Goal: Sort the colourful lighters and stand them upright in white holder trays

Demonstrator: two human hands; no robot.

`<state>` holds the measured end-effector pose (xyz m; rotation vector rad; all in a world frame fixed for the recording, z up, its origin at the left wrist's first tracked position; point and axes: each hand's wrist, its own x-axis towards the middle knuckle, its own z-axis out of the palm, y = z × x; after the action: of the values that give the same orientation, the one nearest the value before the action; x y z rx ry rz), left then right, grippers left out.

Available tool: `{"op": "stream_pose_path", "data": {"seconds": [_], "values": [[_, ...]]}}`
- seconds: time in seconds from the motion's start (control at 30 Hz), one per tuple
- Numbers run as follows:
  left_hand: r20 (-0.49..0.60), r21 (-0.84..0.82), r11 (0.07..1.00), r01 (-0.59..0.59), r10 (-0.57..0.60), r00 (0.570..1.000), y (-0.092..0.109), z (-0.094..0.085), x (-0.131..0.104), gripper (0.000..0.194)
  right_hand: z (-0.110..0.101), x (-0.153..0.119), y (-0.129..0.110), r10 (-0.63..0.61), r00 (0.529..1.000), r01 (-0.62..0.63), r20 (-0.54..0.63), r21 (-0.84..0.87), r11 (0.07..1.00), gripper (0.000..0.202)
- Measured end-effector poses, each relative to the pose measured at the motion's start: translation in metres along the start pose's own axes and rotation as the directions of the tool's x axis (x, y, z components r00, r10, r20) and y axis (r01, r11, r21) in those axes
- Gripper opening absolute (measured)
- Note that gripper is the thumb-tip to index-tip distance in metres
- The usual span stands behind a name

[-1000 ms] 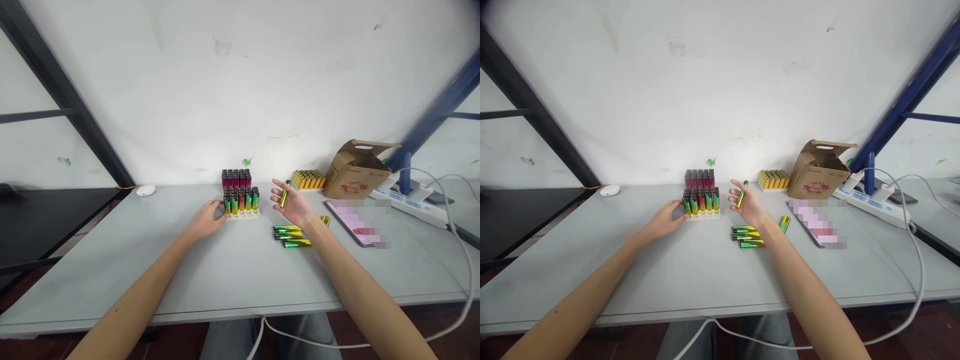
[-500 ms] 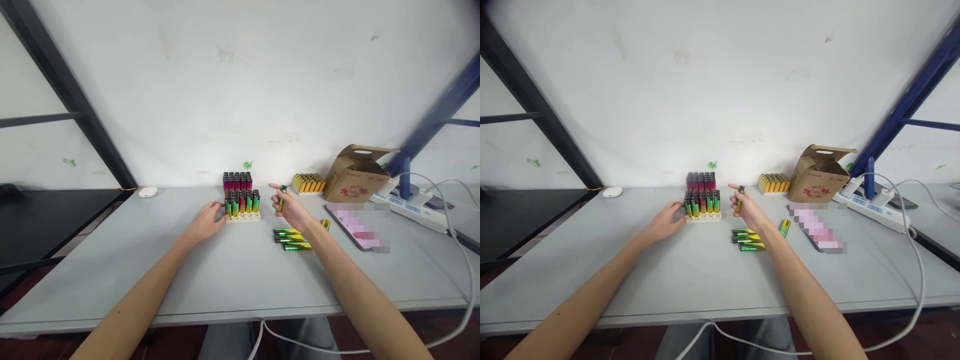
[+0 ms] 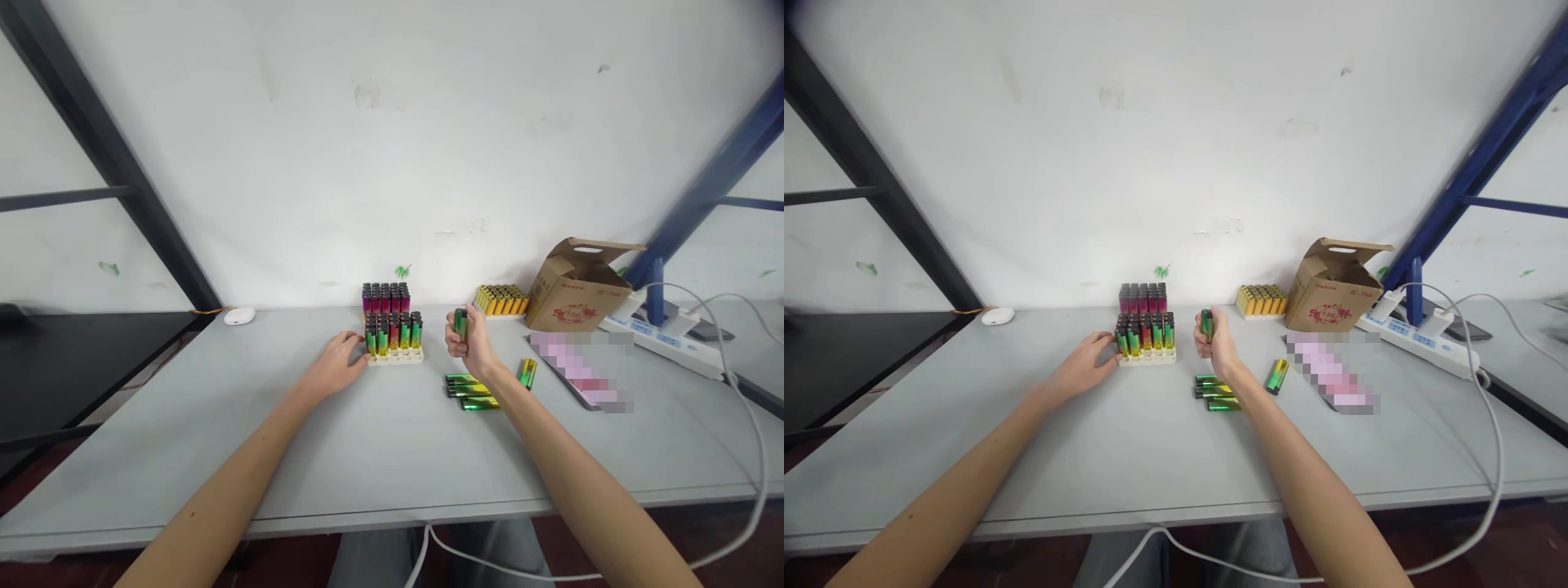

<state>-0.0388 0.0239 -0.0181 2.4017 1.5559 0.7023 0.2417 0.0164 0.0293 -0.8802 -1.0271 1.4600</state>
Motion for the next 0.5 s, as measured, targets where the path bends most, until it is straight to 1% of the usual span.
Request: {"op": "stream_pose_path", "data": {"seconds": [0.13,0.23,0.33,0.5], "values": [[0.01,0.004,1.0,0.004,-0.004,1.0,0.001,-0.001,0.0,0.04,0.001,0.0,0.001,0.007,1.0,-0.007,0.004,0.004,1.0,0.045],[0.005,0.002,1.0,0.009,-0.009,1.0,0.001,0.0,0.0,0.038,0.002,0.001,0.005,0.027,0.999,-0.027,-0.046,-0.009,1.0,0.048],[-0.001,0.003,1.0,0.002,-0.002,1.0,0.001,0.0,0.0,0.038,0.004,0.002,0.008,0.037,0.996,-0.04,-0.087,-0.037,0.998,0.045],[0.014,0.028,1.0,0.0,-0.001,1.0,0.001,0.001,0.0,0.039,0.011,-0.002,0.005,0.039,0.998,-0.04,-0.053,-0.01,0.999,0.036]]}}
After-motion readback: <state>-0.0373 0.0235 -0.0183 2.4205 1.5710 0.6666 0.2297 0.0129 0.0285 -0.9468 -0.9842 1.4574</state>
